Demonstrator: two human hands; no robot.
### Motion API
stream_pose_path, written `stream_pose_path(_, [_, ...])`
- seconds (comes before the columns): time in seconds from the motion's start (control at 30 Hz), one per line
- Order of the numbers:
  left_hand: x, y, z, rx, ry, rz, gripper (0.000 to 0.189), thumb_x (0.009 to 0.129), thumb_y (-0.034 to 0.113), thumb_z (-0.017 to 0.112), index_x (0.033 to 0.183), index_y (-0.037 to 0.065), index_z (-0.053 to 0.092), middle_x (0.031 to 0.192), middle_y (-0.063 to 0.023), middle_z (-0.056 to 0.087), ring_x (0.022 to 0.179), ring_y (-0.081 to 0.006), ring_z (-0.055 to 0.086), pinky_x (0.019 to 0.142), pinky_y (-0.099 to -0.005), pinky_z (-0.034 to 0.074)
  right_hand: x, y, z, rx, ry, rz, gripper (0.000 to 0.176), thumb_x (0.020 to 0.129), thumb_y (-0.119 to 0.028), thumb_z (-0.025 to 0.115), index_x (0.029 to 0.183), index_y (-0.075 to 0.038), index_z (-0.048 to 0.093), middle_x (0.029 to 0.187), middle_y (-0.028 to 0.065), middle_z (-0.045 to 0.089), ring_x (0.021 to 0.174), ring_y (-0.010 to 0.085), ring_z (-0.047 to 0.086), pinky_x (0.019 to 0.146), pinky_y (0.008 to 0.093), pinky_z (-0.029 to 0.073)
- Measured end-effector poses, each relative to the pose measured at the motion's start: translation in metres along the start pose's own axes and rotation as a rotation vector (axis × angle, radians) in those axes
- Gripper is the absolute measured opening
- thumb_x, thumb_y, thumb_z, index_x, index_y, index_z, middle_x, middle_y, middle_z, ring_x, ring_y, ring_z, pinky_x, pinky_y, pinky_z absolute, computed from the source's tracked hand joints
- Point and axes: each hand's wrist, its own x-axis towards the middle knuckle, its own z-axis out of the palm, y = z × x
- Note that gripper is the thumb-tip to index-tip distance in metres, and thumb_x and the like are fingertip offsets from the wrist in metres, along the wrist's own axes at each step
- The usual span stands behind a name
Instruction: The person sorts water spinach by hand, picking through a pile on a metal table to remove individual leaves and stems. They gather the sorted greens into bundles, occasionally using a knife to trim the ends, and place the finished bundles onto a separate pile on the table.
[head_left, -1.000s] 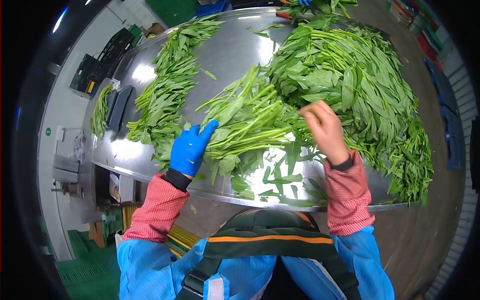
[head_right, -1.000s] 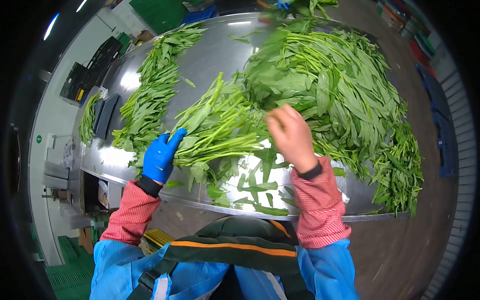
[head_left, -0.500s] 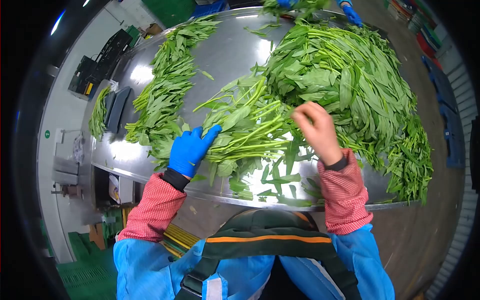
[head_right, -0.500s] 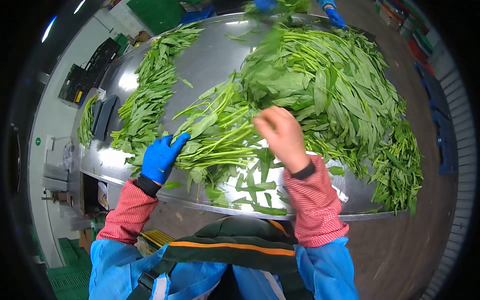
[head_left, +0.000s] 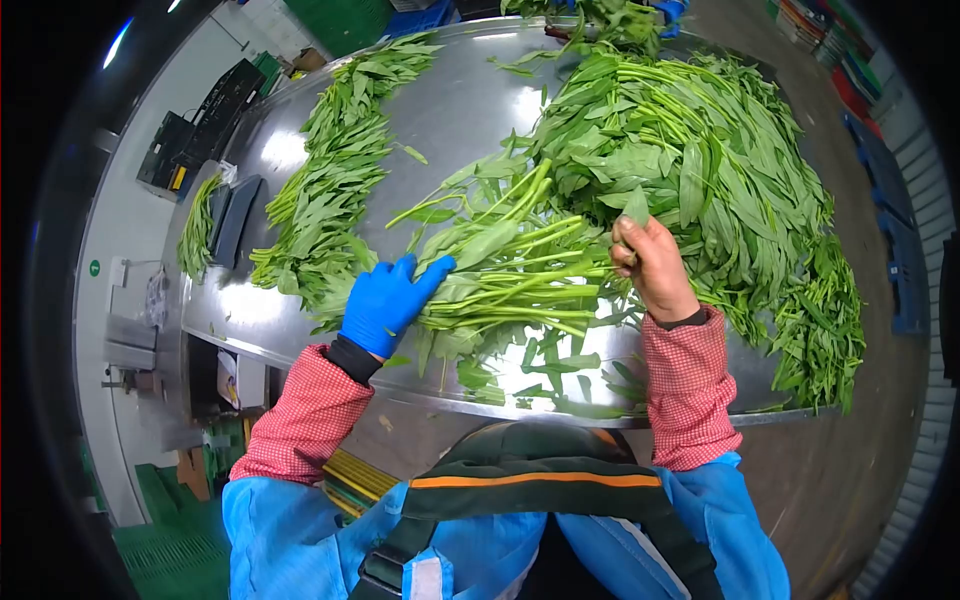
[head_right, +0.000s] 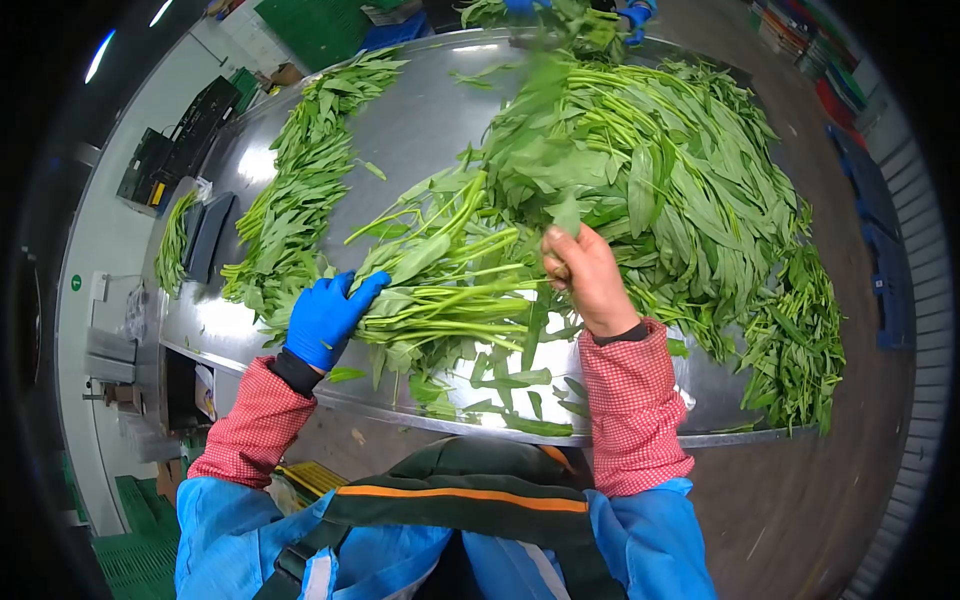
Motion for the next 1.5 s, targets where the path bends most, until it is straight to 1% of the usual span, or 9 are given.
stream_pose_path(0.23, [-0.004, -0.007, 0.001, -0.023, 0.033, 0.018, 0.06, 0.079, 0.006, 0.055, 0.132, 0.03, 0.046, 0.105, -0.0099, 0.058, 0.08, -0.0266, 0.059, 0.065, -0.0375, 0.049, -0.012, -0.033, -0.013, 0.179, -0.209, -0.106, 0.019, 0.091, -0.024, 0.059, 0.092, -0.005, 0.059, 0.077, -0.0024, 0.056, 0.062, 0.0071, 0.047, 0.055, 0.0228, 0.041])
stream_pose_path(0.47, [0.006, 0.002, -0.006, -0.032, 0.014, 0.124, 0.055, 0.081, 0.011, 0.057, 0.131, 0.032, 0.048, 0.115, -0.0122, 0.058, 0.082, -0.026, 0.06, 0.066, -0.0363, 0.05, -0.002, -0.009, 0.073, -1.553, -0.128, -0.787, 0.032, 0.068, -0.021, 0.075, 0.088, -0.005, 0.057, 0.088, 0.0101, 0.05, 0.088, 0.0275, 0.051, 0.074, 0.0379, 0.045])
stream_pose_path(0.63, [0.003, 0.0, -0.004, -0.056, 0.103, 0.166, 0.053, 0.082, 0.014, 0.059, 0.129, 0.035, 0.049, 0.123, -0.0144, 0.056, 0.084, -0.0271, 0.062, 0.063, -0.0353, 0.051, 0.004, 0.0, 0.049, -1.111, -0.229, -0.633, 0.018, 0.076, -0.011, 0.067, 0.088, -0.004, 0.056, 0.087, 0.0103, 0.057, 0.075, 0.0262, 0.059, 0.063, 0.0362, 0.047])
stream_pose_path(0.7, [0.0, -0.005, 0.001, -0.07, 0.108, 0.155, 0.052, 0.082, 0.014, 0.059, 0.128, 0.036, 0.049, 0.126, -0.0148, 0.055, 0.086, -0.0277, 0.062, 0.063, -0.0352, 0.052, -0.011, -0.018, 0.038, -0.398, -0.059, -0.098, 0.021, 0.09, -0.019, 0.059, 0.104, -0.003, 0.054, 0.077, 0.001, 0.059, 0.062, 0.0089, 0.056, 0.052, 0.0225, 0.044])
stream_pose_path(0.8, [-0.008, -0.009, 0.005, -0.079, 0.13, 0.182, 0.052, 0.082, 0.014, 0.059, 0.128, 0.036, 0.05, 0.126, -0.0142, 0.055, 0.087, -0.028, 0.062, 0.065, -0.0359, 0.053, 0.003, -0.038, -0.018, -0.246, 0.011, -0.218, 0.028, 0.091, -0.02, 0.059, 0.112, -0.002, 0.054, 0.08, 0.0012, 0.06, 0.062, 0.0075, 0.053, 0.054, 0.0192, 0.041])
stream_pose_path(0.93, [0.0, -0.002, -0.003, -0.069, 0.106, 0.222, 0.053, 0.08, 0.012, 0.06, 0.127, 0.035, 0.05, 0.125, -0.0132, 0.056, 0.088, -0.0284, 0.062, 0.065, -0.0356, 0.053, 0.006, -0.025, 0.015, -0.976, 0.077, -0.566, 0.027, 0.089, -0.02, 0.062, 0.105, 0.001, 0.058, 0.076, -0.0001, 0.06, 0.06, 0.0118, 0.05, 0.056, 0.0243, 0.042])
stream_pose_path(1.03, [-0.004, -0.003, -0.002, -0.085, 0.087, 0.184, 0.054, 0.079, 0.012, 0.061, 0.127, 0.035, 0.051, 0.124, -0.0126, 0.056, 0.088, -0.0283, 0.062, 0.064, -0.0353, 0.052, 0.006, -0.051, 0.005, -0.19, 0.386, -0.39, 0.023, 0.091, -0.019, 0.06, 0.106, -0.001, 0.059, 0.078, -0.002, 0.061, 0.058, -0.0003, 0.044, 0.051, 0.0147, 0.033])
stream_pose_path(1.3, [-0.004, 0.004, -0.008, -0.085, 0.108, 0.23, 0.05, 0.079, 0.014, 0.062, 0.123, 0.036, 0.053, 0.125, -0.0119, 0.056, 0.086, -0.027, 0.062, 0.067, -0.0363, 0.051, 0.008, -0.012, 0.028, -1.625, -0.266, -0.569, 0.031, 0.076, -0.029, 0.07, 0.095, -0.005, 0.063, 0.09, 0.0136, 0.063, 0.079, 0.0313, 0.059, 0.066, 0.0399, 0.048])
stream_pose_path(1.5, [-0.008, 0.003, -0.005, -0.157, 0.143, 0.201, 0.052, 0.077, 0.011, 0.064, 0.124, 0.033, 0.054, 0.125, -0.0138, 0.056, 0.089, -0.0292, 0.062, 0.072, -0.0376, 0.052, 0.006, 0.003, 0.009, -1.43, 0.295, -0.482, 0.022, 0.076, -0.016, 0.066, 0.095, -0.006, 0.06, 0.074, 0.0168, 0.063, 0.07, 0.0366, 0.062, 0.058, 0.045, 0.047])
